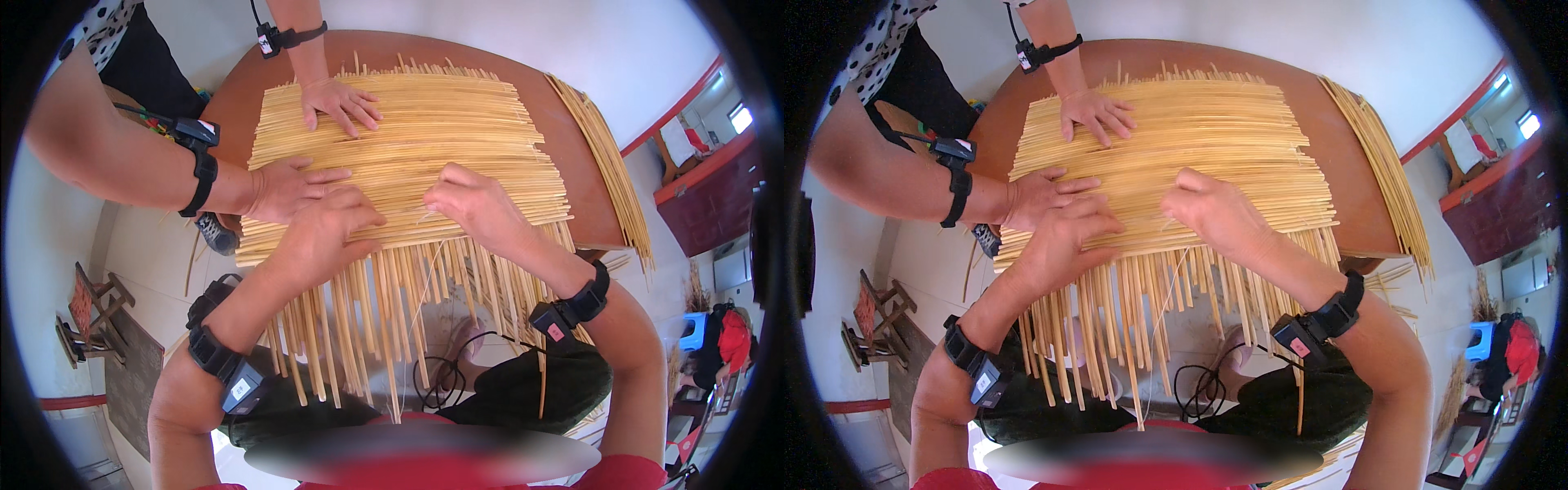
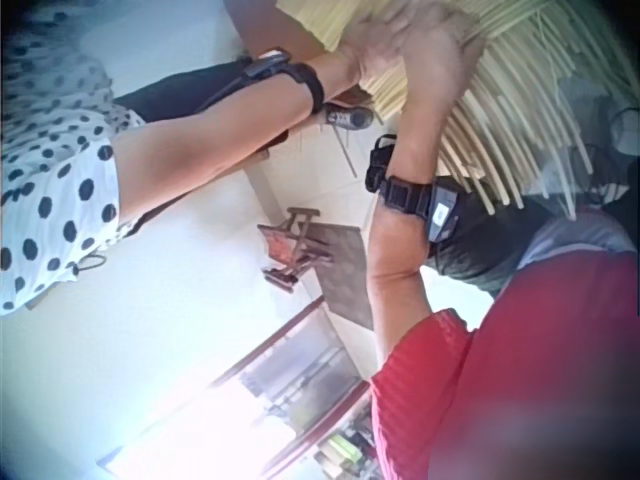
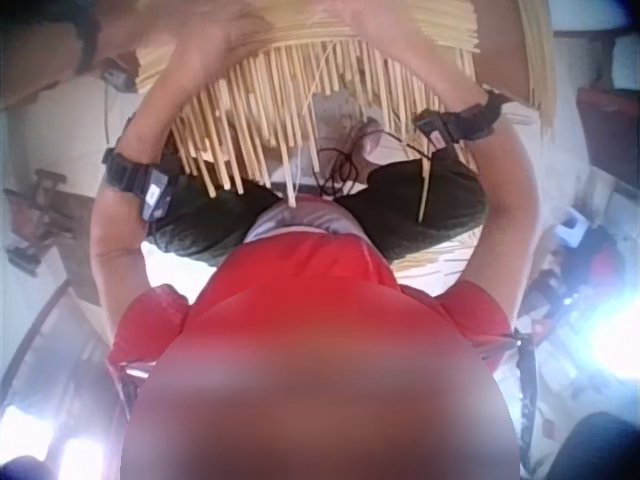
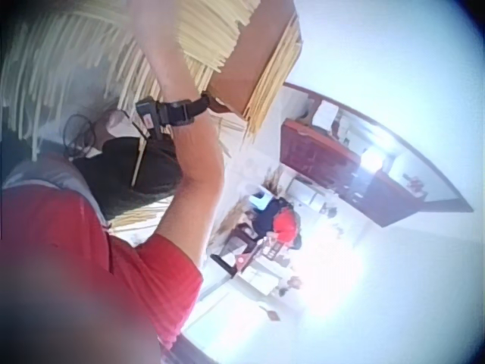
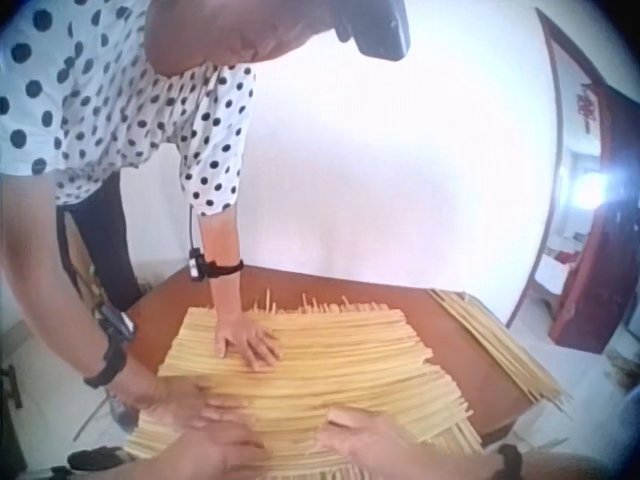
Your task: The person weaves together thin wooden strips by hand on a table, threading a white string through the strips to secure them into a mat.
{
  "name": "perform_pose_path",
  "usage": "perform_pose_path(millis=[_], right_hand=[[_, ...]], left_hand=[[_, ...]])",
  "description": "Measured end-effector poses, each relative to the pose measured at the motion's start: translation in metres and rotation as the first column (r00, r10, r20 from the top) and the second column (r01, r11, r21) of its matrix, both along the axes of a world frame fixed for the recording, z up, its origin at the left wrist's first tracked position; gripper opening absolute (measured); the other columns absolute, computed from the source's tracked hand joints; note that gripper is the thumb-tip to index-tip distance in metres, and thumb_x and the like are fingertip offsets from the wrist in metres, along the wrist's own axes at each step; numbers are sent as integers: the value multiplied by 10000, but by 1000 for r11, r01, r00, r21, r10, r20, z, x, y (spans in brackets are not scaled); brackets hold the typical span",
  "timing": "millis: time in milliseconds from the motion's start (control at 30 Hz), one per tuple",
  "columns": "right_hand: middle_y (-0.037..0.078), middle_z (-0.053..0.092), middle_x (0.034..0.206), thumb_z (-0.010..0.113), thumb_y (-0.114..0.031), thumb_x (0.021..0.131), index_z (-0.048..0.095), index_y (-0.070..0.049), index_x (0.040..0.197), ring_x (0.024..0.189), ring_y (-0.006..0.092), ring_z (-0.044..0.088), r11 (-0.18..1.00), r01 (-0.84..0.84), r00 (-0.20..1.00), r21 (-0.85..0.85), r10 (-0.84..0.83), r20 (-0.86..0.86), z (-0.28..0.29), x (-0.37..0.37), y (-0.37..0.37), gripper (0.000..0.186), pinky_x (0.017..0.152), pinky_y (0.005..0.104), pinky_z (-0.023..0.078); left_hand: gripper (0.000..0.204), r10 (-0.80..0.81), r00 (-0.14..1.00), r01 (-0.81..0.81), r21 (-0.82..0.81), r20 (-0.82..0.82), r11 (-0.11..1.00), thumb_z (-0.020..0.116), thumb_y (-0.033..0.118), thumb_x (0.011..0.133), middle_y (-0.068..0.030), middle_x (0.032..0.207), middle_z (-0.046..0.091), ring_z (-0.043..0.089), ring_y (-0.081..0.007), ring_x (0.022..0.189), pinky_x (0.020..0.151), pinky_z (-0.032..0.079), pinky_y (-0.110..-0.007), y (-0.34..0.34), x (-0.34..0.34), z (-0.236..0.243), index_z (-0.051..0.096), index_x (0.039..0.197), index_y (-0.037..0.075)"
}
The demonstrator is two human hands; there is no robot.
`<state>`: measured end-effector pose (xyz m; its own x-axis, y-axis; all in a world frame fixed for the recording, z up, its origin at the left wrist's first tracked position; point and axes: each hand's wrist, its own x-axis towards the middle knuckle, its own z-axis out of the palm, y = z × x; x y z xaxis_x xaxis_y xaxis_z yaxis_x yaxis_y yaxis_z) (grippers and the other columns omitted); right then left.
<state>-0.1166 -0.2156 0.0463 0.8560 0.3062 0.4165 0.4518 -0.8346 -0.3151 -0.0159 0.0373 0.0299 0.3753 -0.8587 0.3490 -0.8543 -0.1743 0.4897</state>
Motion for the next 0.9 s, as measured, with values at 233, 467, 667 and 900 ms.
perform_pose_path(millis=[233,467,667,900], right_hand=[[66,629,776,671,-154,899,655,-70,862,682,261,638,948,-3,985,-319,-53,-167,11,-4,6,94,578,396,504],[122,728,849,669,-190,917,745,-80,989,771,318,694,987,-150,813,-58,89,-576,12,4,13,152,727,427,526],[160,714,850,635,-168,926,755,-101,1013,812,354,679,989,-112,732,-95,18,-681,21,10,15,162,773,469,514],[120,753,929,630,-146,938,763,-127,1103,827,305,707,979,-174,705,-108,47,-708,23,18,16,213,769,430,532]], left_hand=[[185,-5,997,6,-20,76,1000,768,85,797,-76,1053,671,641,-278,1018,863,524,-395,15,-9,-22,755,982,81],[199,-3,1000,3,-2,-10,1000,759,104,841,-103,1095,677,651,-288,1056,882,527,-386,19,-13,-23,758,1039,85],[188,4,1000,-4,7,9,1000,751,142,855,-104,1097,675,651,-287,1053,883,526,-390,18,-12,-23,761,1037,95],[178,-15,999,15,-16,47,1000,742,123,830,-105,1069,667,647,-285,1016,861,534,-386,17,-11,-26,755,1004,88]])
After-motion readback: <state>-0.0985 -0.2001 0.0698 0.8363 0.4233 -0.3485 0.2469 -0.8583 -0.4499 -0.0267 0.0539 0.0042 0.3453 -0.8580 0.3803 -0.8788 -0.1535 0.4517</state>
